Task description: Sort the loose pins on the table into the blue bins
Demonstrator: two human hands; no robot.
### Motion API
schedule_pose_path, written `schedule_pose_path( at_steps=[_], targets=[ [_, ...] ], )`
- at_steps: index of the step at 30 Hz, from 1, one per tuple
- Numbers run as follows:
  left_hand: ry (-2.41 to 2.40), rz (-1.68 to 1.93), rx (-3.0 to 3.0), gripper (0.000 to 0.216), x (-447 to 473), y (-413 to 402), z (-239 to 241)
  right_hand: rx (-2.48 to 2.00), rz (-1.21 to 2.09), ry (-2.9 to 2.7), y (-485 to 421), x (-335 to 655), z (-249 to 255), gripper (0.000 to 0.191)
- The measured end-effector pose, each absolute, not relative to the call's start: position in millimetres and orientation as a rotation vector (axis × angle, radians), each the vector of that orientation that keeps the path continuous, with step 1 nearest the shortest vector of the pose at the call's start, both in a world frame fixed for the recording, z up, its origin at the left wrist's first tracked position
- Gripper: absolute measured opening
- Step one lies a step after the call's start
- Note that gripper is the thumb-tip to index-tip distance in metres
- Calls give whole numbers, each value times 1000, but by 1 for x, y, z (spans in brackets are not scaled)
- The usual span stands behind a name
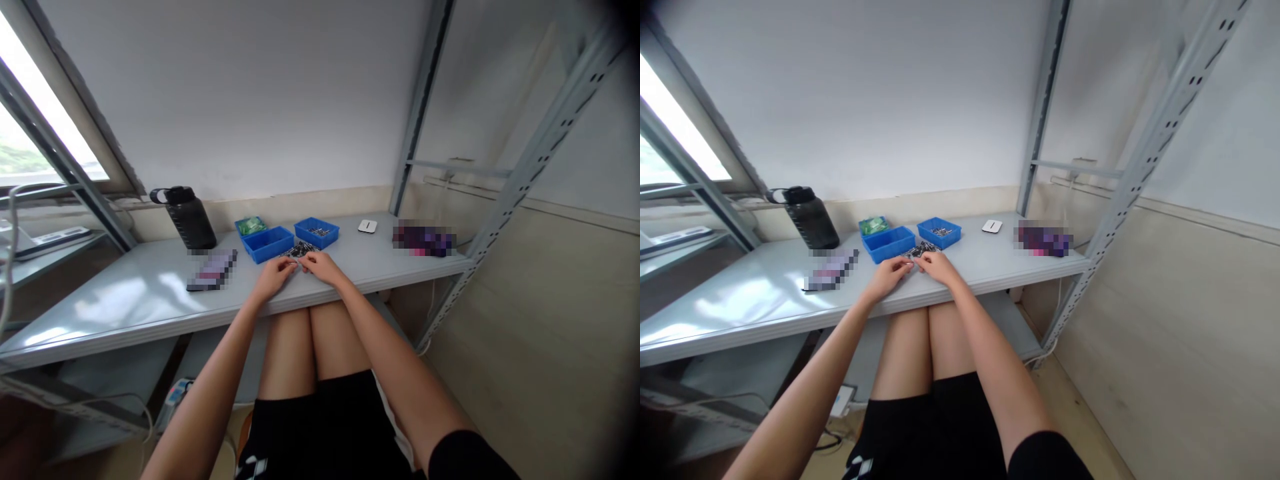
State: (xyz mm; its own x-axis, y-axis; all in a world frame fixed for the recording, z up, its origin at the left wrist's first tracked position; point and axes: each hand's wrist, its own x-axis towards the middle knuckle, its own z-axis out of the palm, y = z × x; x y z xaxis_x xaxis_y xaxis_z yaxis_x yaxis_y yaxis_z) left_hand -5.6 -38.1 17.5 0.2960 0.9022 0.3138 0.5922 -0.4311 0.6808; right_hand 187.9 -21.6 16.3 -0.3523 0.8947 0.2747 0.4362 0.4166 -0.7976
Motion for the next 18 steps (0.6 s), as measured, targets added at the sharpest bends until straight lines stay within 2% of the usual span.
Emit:
schedule_pose_path(
  at_steps=[18],
  targets=[
    [1292, 1043, 1983, 25, -9, -35, 15, -1136, 764, -2051, -21, 188, 15, 28]
  ],
)
